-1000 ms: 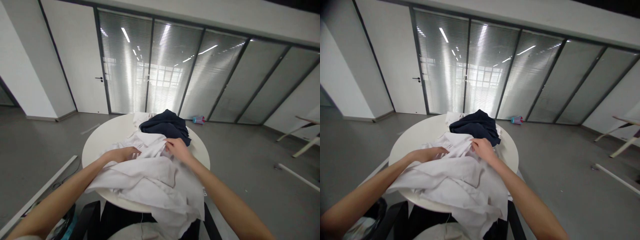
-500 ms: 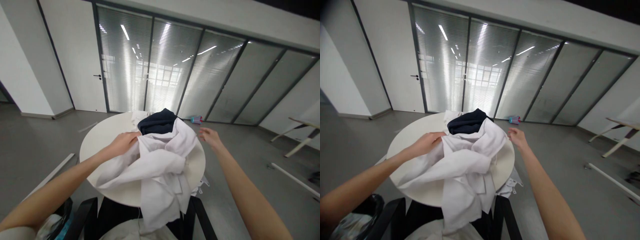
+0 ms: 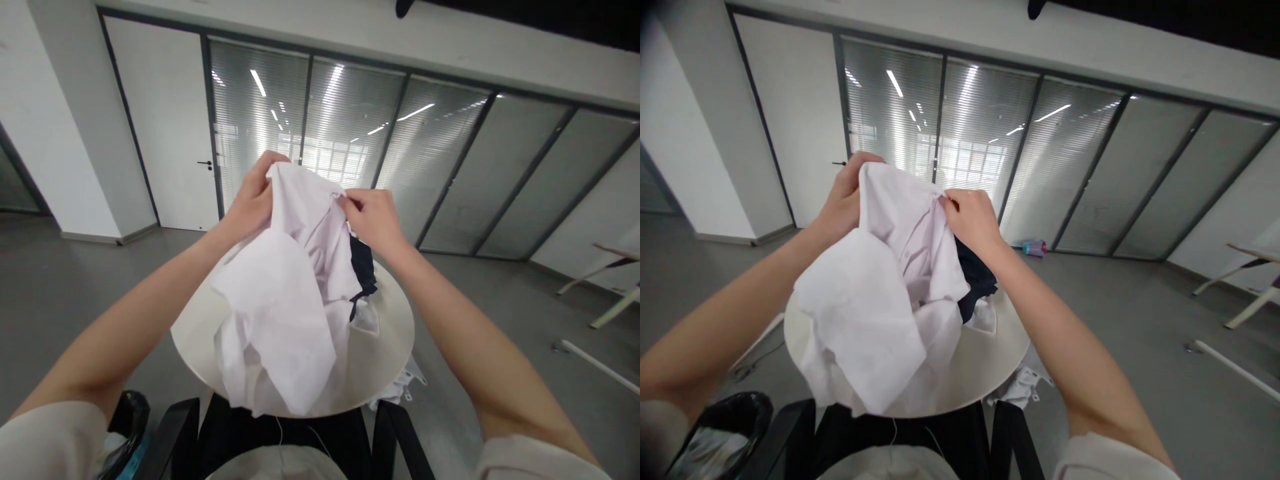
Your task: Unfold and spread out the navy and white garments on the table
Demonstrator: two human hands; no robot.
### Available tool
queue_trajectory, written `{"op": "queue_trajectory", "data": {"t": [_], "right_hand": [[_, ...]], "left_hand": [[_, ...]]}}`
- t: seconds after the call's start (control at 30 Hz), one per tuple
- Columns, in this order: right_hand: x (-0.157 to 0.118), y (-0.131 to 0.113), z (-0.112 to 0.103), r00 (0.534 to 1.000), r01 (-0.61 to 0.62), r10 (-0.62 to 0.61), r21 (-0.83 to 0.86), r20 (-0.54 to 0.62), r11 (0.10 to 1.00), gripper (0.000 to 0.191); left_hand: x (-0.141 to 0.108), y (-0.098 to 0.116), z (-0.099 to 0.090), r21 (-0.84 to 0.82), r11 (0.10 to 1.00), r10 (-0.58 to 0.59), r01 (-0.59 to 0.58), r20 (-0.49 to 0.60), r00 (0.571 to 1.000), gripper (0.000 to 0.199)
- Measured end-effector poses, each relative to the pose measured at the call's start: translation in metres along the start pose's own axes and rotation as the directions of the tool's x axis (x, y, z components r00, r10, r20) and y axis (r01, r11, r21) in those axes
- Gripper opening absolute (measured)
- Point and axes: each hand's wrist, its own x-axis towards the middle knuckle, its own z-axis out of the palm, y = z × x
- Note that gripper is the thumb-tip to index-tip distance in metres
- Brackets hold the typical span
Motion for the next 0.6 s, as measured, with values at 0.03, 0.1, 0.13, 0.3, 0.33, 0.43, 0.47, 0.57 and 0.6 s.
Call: {"op": "queue_trajectory", "data": {"t": [0.03,0.1,0.13,0.3,0.33,0.43,0.47,0.57,0.6], "right_hand": [[0.012,0.003,-0.004,0.998,0.022,-0.023,-0.022,-0.062,1.0,0.038],[0.039,0.008,-0.01,0.991,0.056,-0.057,-0.017,-0.121,0.998,0.034],[0.053,0.008,-0.012,0.988,0.063,-0.06,0.017,-0.139,0.998,0.034],[0.101,-0.016,-0.017,0.958,0.038,0.068,0.359,-0.278,0.933,0.038],[0.105,-0.025,-0.017,0.95,0.022,0.11,0.417,-0.29,0.908,0.035],[0.111,-0.046,-0.029,0.925,0.034,0.182,0.548,-0.334,0.836,0.024],[0.113,-0.047,-0.036,0.913,0.079,0.176,0.58,-0.369,0.811,0.025],[0.122,-0.026,-0.061,0.857,0.196,0.162,0.599,-0.49,0.776,0.035],[0.123,-0.011,-0.067,0.834,0.182,0.175,0.559,-0.524,0.809,0.036]], "left_hand": [[0.006,-0.007,-0.007,-0.033,0.997,-0.072,0.072,0.009,0.997,0.02],[0.014,-0.021,-0.02,-0.113,0.971,-0.199,0.209,0.095,0.975,0.031],[0.016,-0.027,-0.024,-0.155,0.955,-0.229,0.253,0.16,0.96,0.038],[0.006,-0.037,-0.014,-0.191,0.955,-0.15,0.225,0.343,0.927,0.071],[0.002,-0.038,-0.007,-0.124,0.977,-0.127,0.176,0.326,0.937,0.086],[-0.004,-0.044,0.018,0.125,0.992,-0.041,0.016,0.201,0.979,0.12],[-0.003,-0.047,0.025,0.194,0.981,-0.011,-0.019,0.153,0.988,0.121],[0.001,-0.058,0.041,0.319,0.945,0.06,-0.075,0.058,0.997,0.11],[0.001,-0.062,0.045,0.332,0.94,0.063,-0.08,0.063,0.996,0.105]]}}
